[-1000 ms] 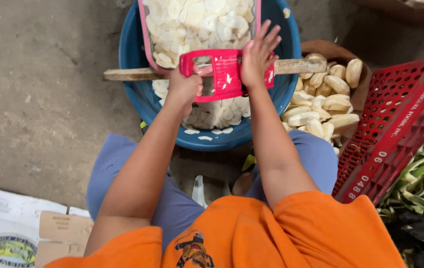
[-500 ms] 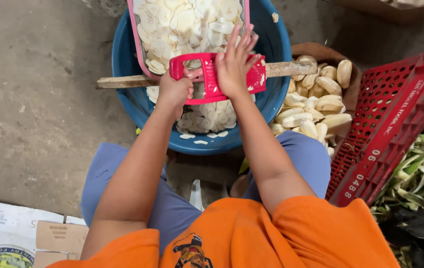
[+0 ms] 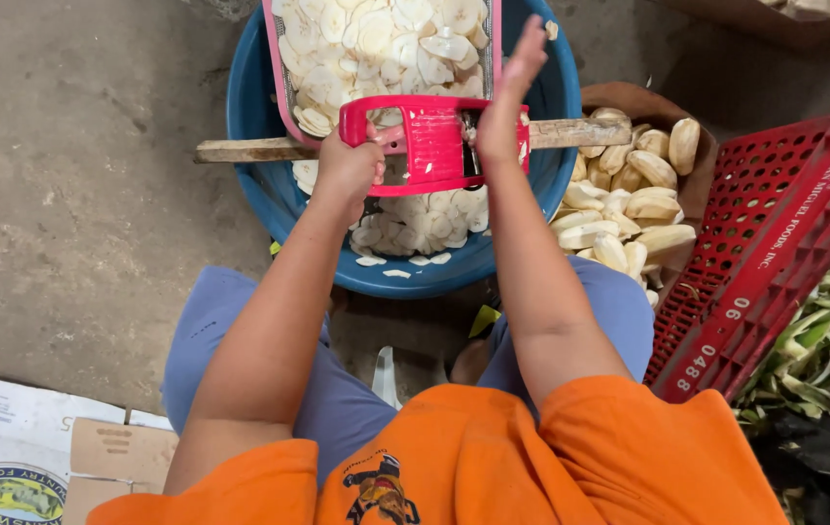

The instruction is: The person sits on the floor and uses a red manual slicer to cut peeled bananas into thin slices. The sliced bananas fall into a blue basin below, while whole peeled bananas are kept in a red crate to the right.

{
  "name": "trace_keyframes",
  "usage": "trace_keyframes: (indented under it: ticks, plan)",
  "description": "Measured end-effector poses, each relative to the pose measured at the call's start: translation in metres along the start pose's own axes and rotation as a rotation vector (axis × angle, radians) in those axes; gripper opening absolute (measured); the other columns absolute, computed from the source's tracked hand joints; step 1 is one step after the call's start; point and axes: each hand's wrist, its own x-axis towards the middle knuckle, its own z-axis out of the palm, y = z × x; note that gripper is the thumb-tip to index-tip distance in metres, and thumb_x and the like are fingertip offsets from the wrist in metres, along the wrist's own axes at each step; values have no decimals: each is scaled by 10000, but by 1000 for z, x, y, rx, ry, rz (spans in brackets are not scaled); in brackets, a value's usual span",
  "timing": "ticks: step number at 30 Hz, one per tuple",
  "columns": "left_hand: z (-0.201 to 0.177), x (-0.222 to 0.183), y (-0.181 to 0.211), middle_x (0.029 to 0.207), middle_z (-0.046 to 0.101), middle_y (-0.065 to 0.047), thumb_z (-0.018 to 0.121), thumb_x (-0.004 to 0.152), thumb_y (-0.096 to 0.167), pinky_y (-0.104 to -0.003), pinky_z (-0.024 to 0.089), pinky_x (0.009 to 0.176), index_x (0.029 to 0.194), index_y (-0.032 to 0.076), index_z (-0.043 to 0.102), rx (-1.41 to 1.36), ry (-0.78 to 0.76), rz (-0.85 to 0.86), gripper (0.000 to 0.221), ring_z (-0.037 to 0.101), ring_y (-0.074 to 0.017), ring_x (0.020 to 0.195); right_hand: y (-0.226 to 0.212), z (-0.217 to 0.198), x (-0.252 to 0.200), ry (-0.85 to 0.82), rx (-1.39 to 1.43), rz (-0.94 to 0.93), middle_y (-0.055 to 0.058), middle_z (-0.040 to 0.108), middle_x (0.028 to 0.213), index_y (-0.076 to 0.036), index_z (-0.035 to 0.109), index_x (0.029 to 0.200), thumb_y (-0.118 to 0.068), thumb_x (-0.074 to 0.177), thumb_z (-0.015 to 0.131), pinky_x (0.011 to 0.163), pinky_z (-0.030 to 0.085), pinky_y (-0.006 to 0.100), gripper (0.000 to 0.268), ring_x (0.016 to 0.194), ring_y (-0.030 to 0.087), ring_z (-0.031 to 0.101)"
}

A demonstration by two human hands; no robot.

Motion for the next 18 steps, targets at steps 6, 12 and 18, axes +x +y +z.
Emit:
trace_keyframes:
  ticks: [6, 12, 18]
  plan:
    - [2, -6, 0, 634, 455, -21, 445, 832, -42, -248, 344, 473, 828, 148, 476, 28, 34, -19, 193, 416, -115, 537, -21, 27, -5, -120, -314, -64, 61, -113, 1669, -235, 7, 1602, -674, 1030, 85, 1287, -54, 517, 725, 1570, 290, -140]
    - [3, -8, 0, 627, 467, -47, 433, 809, -84, -263, 360, 475, 818, 133, 473, 7, 38, 14, 221, 448, -136, 528, 3, 26, 21, -81, -293, 198, 12, -90, 1676, -375, -16, 1562, -786, 930, 99, 1111, -22, 735, 762, 1563, 350, -110]
    - [-2, -9, 3, 606, 470, 2, 525, 892, -2, -216, 358, 451, 787, 166, 484, -73, 53, -77, 202, 392, -69, 490, -3, -21, 27, 50, 647, 577, 32, -19, 1650, -262, 250, 1510, -782, 785, 180, 1136, -106, 610, 895, 1516, 233, -143]
